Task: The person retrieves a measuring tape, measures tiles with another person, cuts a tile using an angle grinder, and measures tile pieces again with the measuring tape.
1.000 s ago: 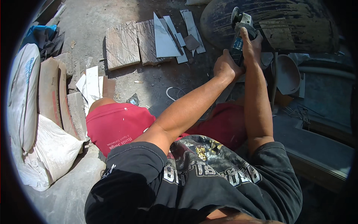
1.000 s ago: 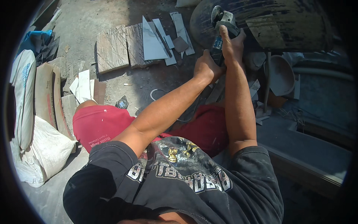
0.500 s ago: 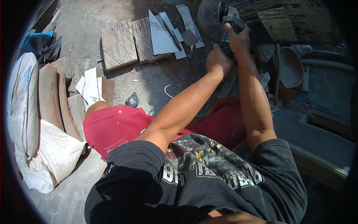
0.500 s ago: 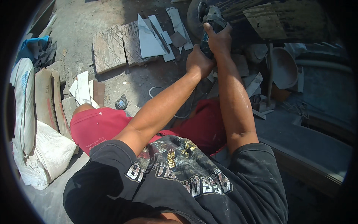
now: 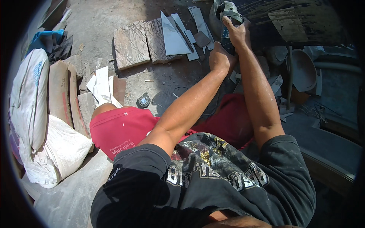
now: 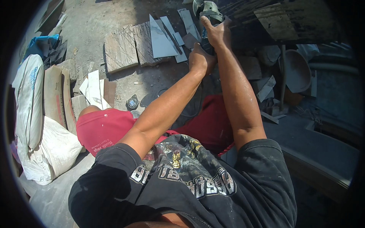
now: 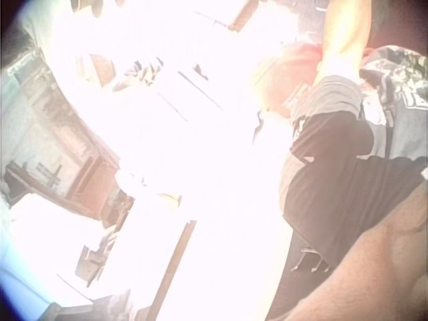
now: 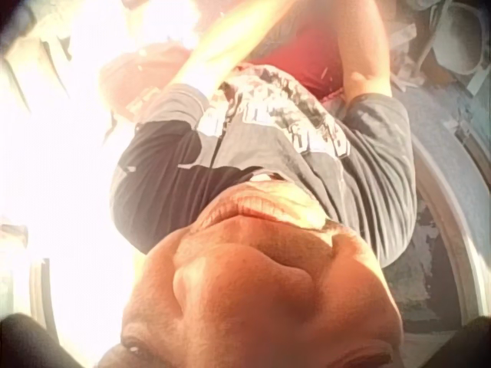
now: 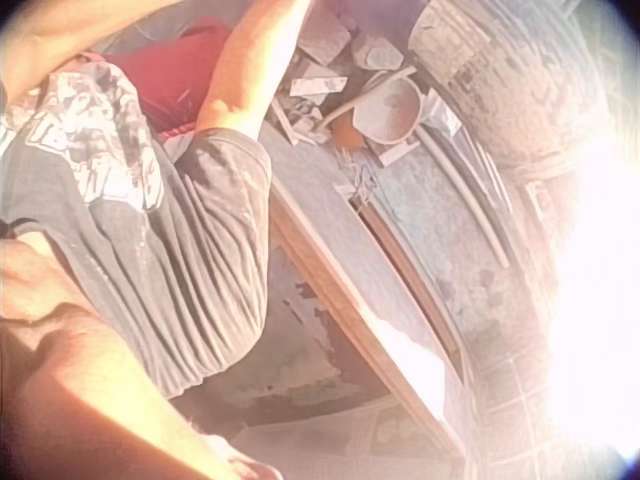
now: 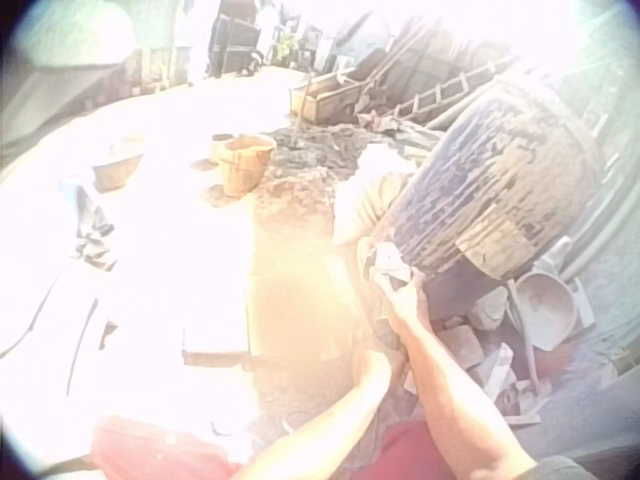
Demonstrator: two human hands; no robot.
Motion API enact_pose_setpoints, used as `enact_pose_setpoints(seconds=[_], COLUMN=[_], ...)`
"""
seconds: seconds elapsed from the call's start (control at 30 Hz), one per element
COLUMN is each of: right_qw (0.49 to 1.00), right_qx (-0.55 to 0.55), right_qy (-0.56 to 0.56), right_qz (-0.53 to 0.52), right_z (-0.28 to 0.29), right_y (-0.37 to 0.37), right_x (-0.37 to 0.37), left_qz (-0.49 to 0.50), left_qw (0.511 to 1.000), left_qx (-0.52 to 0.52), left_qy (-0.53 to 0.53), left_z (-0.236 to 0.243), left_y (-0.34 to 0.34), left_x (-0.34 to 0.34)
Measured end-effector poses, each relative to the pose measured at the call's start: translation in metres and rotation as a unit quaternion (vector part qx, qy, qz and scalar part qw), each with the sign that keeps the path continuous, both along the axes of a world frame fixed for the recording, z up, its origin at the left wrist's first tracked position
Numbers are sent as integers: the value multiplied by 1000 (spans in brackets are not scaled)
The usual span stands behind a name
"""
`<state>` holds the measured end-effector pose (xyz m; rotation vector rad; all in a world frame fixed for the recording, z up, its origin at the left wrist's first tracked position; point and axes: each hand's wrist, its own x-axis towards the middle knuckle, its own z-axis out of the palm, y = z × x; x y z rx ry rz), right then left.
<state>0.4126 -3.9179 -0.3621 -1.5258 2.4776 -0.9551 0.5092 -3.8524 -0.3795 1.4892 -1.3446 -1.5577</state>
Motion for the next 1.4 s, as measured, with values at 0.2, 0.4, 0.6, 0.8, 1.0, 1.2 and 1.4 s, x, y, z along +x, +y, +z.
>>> enact_pose_setpoints(seconds=[0.2, 0.4, 0.6, 0.8, 1.0, 1.2, 1.4], right_qw=[925, 759, 931, 931, 968, 971, 967], right_qx=[101, 172, 112, 112, 168, 196, 209], right_qy=[-355, -590, -252, -275, -158, -126, -137], right_qz=[96, 215, 241, 214, 103, 58, 53], right_z=[12, 6, -1, -48, -95, -154, -183], right_y=[8, 18, 15, 11, -3, 13, 25], right_x=[-6, -26, 2, -16, -13, -37, -45], left_qz=[-8, -90, -199, -227, -9, 54, 19], left_qw=[979, 814, 859, 909, 992, 957, 931], left_qx=[-39, 59, 53, 87, 77, -42, 23], left_qy=[202, 570, 468, 338, 95, -283, -364], left_z=[-38, -57, -85, -94, -204, -271, -290], left_y=[-11, -11, -33, -28, -77, -113, -121], left_x=[-5, 1, 18, 19, 82, 116, 98])
